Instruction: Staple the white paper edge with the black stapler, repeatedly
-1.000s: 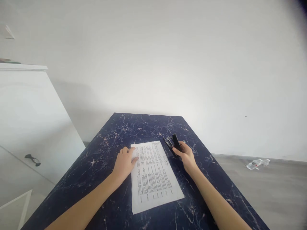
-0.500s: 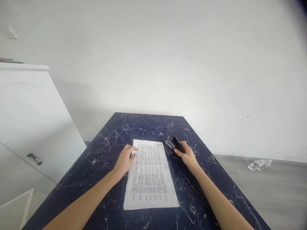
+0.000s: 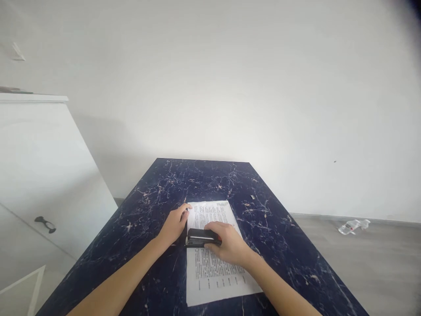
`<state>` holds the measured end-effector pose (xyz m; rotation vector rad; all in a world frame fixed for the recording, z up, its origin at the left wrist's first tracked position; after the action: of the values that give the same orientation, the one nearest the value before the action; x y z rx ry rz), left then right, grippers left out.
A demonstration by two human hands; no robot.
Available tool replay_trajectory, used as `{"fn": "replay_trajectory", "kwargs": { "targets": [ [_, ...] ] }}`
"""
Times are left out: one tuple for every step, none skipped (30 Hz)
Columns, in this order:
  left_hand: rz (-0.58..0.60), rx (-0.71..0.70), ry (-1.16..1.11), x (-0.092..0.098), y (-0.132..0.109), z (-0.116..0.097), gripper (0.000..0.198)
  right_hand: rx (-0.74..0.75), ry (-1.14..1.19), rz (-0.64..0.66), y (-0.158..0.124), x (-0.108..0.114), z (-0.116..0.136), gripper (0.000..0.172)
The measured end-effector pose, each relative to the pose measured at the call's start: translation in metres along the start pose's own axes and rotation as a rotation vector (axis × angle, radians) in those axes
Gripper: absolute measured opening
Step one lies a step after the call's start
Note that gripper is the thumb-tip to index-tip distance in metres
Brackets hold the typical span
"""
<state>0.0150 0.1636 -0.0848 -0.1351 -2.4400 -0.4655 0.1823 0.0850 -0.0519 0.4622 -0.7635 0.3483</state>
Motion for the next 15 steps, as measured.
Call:
{"fn": "replay_trajectory", "kwargs": {
  "targets": [
    [0.0,0.005,-0.006,0.001,0.0,0.0,0.034,0.005,-0.016,0.01,0.0,-0.002,-0.001,0.029],
    [0.002,0.006,-0.018,0.001,0.0,0.0,0.033,0.004,-0.032,0.014,0.0,-0.002,-0.003,0.028],
    [0.004,0.008,-0.038,0.001,0.0,0.0,0.032,-0.003,-0.047,0.013,0.0,-0.001,-0.006,0.027],
    [0.004,0.011,-0.06,0.001,0.0,0.001,0.03,-0.014,-0.06,0.011,0.0,0.001,-0.008,0.025],
    [0.0,0.013,-0.081,0.001,0.0,0.001,0.028,-0.023,-0.071,0.011,0.001,0.003,-0.01,0.024],
    [-0.013,0.009,-0.096,0.003,0.001,0.001,0.026,-0.028,-0.081,0.014,0.001,0.005,-0.011,0.023],
    [-0.035,-0.001,-0.104,0.005,0.001,0.001,0.025,-0.03,-0.089,0.02,0.001,0.007,-0.012,0.022],
    [-0.057,-0.015,-0.107,0.008,0.002,0.002,0.029,-0.033,-0.095,0.029,0.001,0.009,-0.012,0.022],
    [-0.072,-0.024,-0.111,0.011,0.003,0.003,0.036,-0.039,-0.101,0.041,0.0,0.011,-0.013,0.022],
    [-0.071,-0.022,-0.125,0.012,0.004,0.006,0.044,-0.05,-0.108,0.048,-0.002,0.013,-0.014,0.022],
    [-0.045,-0.004,-0.154,0.011,0.004,0.01,0.051,-0.065,-0.117,0.049,-0.005,0.016,-0.017,0.023],
    [0.003,0.023,-0.2,0.008,0.004,0.015,0.057,-0.084,-0.128,0.045,-0.009,0.02,-0.02,0.023],
    [0.063,0.049,-0.257,0.004,0.004,0.019,0.06,-0.104,-0.14,0.034,-0.014,0.024,-0.024,0.023],
    [0.127,0.065,-0.315,0.0,0.002,0.021,0.063,-0.121,-0.153,0.016,-0.02,0.029,-0.027,0.023],
    [0.186,0.067,-0.369,-0.003,0.001,0.021,0.064,-0.137,-0.162,-0.006,-0.027,0.035,-0.031,0.023]
  ]
}}
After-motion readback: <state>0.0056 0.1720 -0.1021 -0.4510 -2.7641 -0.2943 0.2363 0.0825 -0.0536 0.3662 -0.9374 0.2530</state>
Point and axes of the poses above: each hand's wrist, its own y-axis towards the middle knuckle, its own x-axis out of the back of the hand, z = x × y, the point moved 10 cm from there along y, towards the middle knuckle, and after that the axes turned 4 degrees about -z, right-handed, at the moved point
